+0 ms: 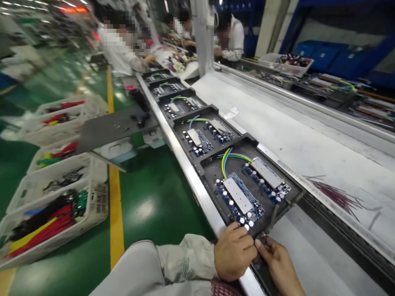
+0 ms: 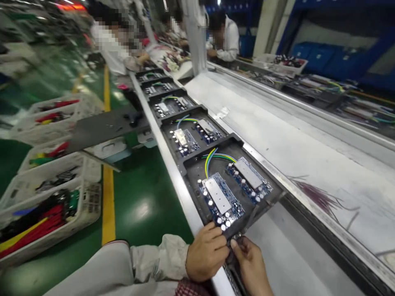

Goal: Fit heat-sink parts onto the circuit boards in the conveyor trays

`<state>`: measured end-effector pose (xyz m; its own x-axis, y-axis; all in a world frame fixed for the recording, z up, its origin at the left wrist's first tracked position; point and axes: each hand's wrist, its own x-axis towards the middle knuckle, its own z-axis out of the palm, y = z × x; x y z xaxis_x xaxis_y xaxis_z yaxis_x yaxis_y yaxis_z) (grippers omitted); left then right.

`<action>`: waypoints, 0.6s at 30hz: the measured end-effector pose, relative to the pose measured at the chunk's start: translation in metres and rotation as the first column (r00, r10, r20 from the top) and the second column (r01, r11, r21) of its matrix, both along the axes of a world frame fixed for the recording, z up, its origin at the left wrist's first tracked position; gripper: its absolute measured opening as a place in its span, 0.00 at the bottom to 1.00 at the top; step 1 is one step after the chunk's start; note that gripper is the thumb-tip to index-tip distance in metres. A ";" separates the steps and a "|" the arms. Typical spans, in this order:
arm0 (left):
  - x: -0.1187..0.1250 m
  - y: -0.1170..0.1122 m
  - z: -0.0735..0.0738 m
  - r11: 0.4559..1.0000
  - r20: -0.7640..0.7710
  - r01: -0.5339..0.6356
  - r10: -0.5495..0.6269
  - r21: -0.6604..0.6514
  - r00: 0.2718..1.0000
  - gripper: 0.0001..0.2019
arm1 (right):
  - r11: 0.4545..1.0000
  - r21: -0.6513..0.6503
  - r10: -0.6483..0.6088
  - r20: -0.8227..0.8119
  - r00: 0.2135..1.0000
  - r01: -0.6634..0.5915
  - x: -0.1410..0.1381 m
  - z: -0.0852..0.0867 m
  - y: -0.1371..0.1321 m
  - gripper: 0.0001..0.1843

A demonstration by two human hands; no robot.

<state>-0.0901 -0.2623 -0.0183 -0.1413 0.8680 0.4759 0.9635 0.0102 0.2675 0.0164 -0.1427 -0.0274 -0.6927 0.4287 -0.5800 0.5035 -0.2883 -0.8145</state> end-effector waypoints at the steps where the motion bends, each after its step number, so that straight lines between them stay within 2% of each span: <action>1: -0.001 -0.001 0.000 1.000 -0.012 -0.018 0.018 0.002 1.000 0.10 | 1.000 0.005 0.001 -0.014 1.000 -0.001 -0.003 -0.002 -0.001 0.23; 5: -0.007 -0.006 0.000 0.993 -0.076 -0.114 0.114 0.012 0.991 0.09 | 0.999 0.042 0.000 -0.090 0.996 0.004 -0.020 -0.007 -0.005 0.25; 10: -0.028 -0.008 -0.002 0.955 -0.160 -0.297 0.289 -0.027 0.944 0.07 | 0.981 0.145 0.159 -0.185 0.970 -0.133 -0.058 -0.010 -0.005 0.30; 14: -0.048 -0.012 0.007 0.928 -0.186 -0.371 0.359 -0.034 0.915 0.09 | 0.958 0.233 0.216 -0.210 0.954 -0.166 -0.093 -0.006 -0.018 0.30; 16: -0.054 -0.019 0.015 0.929 -0.184 -0.369 0.356 -0.039 0.916 0.10 | 0.939 0.292 0.246 -0.193 0.950 -0.184 -0.095 -0.001 -0.020 0.25; 18: -0.062 -0.027 0.020 0.948 -0.180 -0.314 0.301 -0.046 0.937 0.09 | 0.916 0.348 0.268 -0.158 0.950 -0.200 -0.076 0.008 -0.006 0.18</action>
